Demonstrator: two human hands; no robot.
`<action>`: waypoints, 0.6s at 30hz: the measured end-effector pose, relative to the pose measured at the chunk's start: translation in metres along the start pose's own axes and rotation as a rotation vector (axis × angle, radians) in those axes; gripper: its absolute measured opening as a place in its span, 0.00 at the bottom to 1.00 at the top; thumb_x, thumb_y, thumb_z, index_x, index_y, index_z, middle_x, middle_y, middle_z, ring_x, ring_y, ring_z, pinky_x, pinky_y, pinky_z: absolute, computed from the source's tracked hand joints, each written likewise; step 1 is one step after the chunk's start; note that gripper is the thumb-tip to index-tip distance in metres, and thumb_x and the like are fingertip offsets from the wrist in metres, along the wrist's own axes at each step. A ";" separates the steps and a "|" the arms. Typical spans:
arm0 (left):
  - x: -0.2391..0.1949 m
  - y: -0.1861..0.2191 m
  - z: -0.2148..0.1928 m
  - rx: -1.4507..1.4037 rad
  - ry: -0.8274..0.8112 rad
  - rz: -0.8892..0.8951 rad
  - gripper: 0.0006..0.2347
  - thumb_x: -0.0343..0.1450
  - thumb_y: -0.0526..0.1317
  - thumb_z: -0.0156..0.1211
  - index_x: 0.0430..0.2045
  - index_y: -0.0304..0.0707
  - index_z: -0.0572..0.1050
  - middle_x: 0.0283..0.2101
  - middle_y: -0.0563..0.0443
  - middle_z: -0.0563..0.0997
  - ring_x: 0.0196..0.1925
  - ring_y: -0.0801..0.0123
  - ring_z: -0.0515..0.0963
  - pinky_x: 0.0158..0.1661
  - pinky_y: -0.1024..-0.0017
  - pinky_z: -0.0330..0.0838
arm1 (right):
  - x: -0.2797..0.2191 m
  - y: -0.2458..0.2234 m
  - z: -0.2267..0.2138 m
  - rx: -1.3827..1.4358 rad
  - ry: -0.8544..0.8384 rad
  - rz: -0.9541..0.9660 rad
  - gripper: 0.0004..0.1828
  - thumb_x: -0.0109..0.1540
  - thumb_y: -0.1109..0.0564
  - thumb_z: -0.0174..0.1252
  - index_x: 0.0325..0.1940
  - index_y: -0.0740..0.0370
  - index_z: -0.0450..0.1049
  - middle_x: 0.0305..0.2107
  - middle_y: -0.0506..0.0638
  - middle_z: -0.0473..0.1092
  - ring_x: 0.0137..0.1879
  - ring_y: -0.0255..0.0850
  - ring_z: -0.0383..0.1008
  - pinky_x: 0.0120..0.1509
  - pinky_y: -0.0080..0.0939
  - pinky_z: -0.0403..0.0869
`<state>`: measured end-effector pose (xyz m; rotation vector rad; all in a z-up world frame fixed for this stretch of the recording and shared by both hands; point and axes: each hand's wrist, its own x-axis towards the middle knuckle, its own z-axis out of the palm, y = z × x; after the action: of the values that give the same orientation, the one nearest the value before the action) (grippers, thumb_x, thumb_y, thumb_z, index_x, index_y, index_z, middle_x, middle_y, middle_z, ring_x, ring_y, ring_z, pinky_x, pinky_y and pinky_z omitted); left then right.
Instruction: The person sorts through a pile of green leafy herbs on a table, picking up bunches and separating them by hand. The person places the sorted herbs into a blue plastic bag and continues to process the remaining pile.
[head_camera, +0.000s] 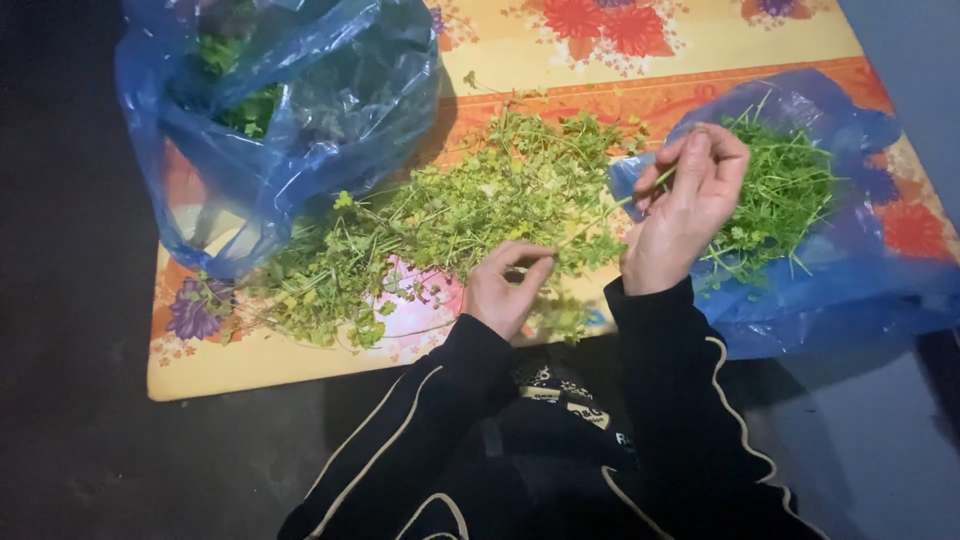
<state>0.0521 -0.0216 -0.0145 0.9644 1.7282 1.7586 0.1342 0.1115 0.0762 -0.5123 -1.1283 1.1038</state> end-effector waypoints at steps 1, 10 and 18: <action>0.001 0.001 -0.003 0.002 0.002 0.007 0.03 0.68 0.37 0.67 0.32 0.48 0.83 0.33 0.55 0.83 0.40 0.69 0.83 0.39 0.72 0.80 | -0.003 -0.004 0.001 0.007 -0.001 -0.004 0.05 0.73 0.55 0.48 0.51 0.57 0.63 0.28 0.47 0.68 0.23 0.30 0.70 0.21 0.22 0.65; 0.012 -0.037 -0.013 -0.469 0.317 -0.420 0.08 0.64 0.39 0.64 0.33 0.40 0.83 0.29 0.50 0.79 0.36 0.70 0.76 0.34 0.68 0.78 | -0.042 -0.028 0.008 0.012 -0.147 -0.056 0.04 0.73 0.56 0.48 0.49 0.58 0.63 0.25 0.46 0.65 0.22 0.30 0.67 0.21 0.22 0.63; 0.005 -0.093 -0.040 -0.207 0.313 -0.464 0.08 0.69 0.42 0.58 0.33 0.45 0.83 0.42 0.56 0.85 0.44 0.72 0.80 0.44 0.77 0.71 | -0.022 -0.053 -0.024 -0.133 -0.068 -0.249 0.06 0.80 0.64 0.44 0.50 0.57 0.64 0.30 0.50 0.65 0.28 0.37 0.62 0.32 0.34 0.64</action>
<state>0.0060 -0.0358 -0.1035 0.1803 1.7289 1.7841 0.1785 0.0741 0.0990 -0.4263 -1.2938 0.8393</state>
